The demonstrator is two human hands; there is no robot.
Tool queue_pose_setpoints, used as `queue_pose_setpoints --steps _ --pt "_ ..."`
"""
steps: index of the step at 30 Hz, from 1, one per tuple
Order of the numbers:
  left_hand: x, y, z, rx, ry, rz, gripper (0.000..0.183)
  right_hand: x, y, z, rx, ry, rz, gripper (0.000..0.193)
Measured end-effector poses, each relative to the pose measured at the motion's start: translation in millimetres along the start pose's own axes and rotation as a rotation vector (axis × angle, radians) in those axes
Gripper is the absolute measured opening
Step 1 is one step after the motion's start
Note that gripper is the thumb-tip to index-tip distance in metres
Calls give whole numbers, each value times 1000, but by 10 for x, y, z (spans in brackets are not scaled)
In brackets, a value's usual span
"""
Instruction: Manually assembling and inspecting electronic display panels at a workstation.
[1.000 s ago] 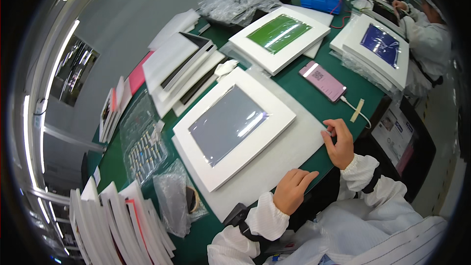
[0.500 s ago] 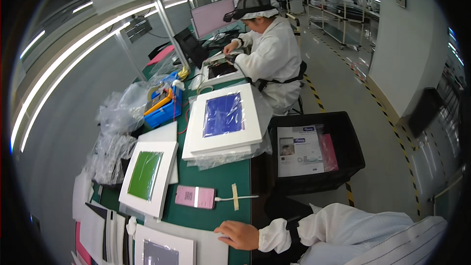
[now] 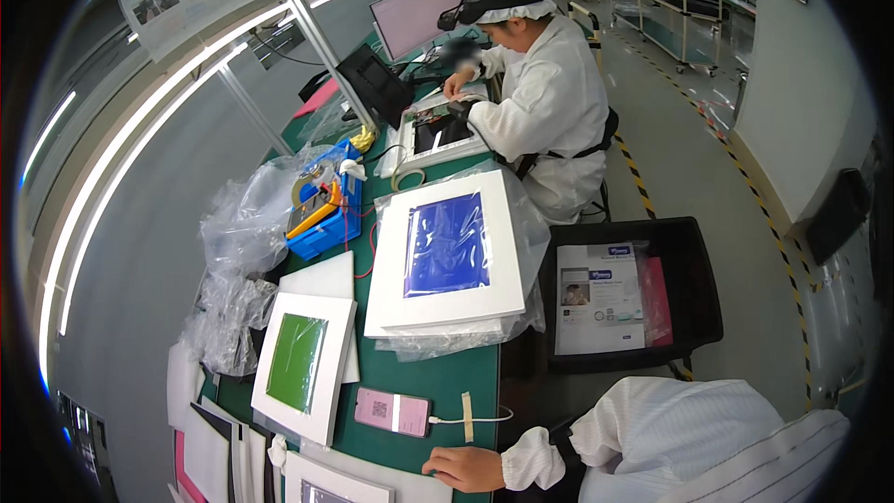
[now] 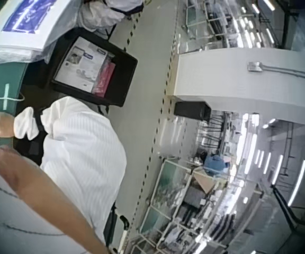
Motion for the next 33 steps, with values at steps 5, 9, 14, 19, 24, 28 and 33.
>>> queue_pose_setpoints --steps 5,9,14,19,24,28,33 --pt "-80 -7 -82 139 56 -7 20 -22 112 44 62 -54 -116 19" --pt "-309 171 -133 167 197 4 16 39 141 -18 134 -60 -246 18" --pt "-1166 589 -562 60 357 -197 15 77 273 -1 225 -79 -376 14" --pt "-691 32 -116 -296 215 -650 14 52 285 -74 212 -88 -410 14" --pt "-125 -60 -193 -330 -19 -779 13 -47 334 -28 226 -44 -463 13" --pt "-68 -169 -266 -147 -21 -482 13 -34 342 -30 269 -41 -469 16" --pt "-313 -73 -342 -267 -64 -596 14 -61 351 -33 270 -55 -467 16"
Point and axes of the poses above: each hand's wrist, its own z-axis towards the middle knuckle, its own y-axis out of the palm, x = y × z, the point moved 1 cm from there along z, towards the middle knuckle, and after that the axes turned 1 degree about y, right-handed, at the moved point
